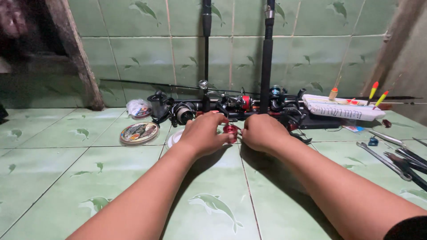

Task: Assembling and testing fishing reels by attaching spools and handles on a tiled floor.

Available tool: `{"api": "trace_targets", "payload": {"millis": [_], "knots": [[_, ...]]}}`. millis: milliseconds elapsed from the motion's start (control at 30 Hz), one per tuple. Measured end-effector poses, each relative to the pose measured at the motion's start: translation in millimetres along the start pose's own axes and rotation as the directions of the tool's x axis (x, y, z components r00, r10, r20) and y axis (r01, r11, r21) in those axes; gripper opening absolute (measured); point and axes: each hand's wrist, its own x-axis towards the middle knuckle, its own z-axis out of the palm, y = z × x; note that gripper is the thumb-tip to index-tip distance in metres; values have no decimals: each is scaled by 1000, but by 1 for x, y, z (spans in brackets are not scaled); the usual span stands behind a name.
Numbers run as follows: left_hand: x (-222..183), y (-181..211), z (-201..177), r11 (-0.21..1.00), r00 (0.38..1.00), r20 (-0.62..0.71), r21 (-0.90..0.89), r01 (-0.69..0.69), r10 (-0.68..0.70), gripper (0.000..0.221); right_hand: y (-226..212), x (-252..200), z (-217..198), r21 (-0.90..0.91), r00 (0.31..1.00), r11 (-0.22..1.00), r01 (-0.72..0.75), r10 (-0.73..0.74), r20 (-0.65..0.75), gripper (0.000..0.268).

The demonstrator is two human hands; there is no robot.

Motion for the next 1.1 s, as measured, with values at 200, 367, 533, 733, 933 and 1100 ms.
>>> {"api": "trace_targets", "payload": {"millis": [200,367,533,733,933,1100], "knots": [[5,9,0,990,969,-249,-136,-28,-6,28,3,-25,-34,147,974,989,-7,-27,224,28],[2,61,12,953,987,87,-263,150,-132,22,32,-57,-60,325,937,929,-178,58,345,21],[-1,112,47,754,893,444,-610,242,72,23,95,-82,-74,325,891,902,-283,122,437,22],[43,172,105,650,876,446,-724,233,183,26,172,-91,-93,305,862,834,-460,338,377,21],[58,225,130,706,853,479,-676,210,206,24,250,-77,-71,348,849,777,-525,455,266,10],[69,234,157,741,861,466,-649,175,205,20,285,-55,-43,322,901,844,-430,421,100,6]]}}
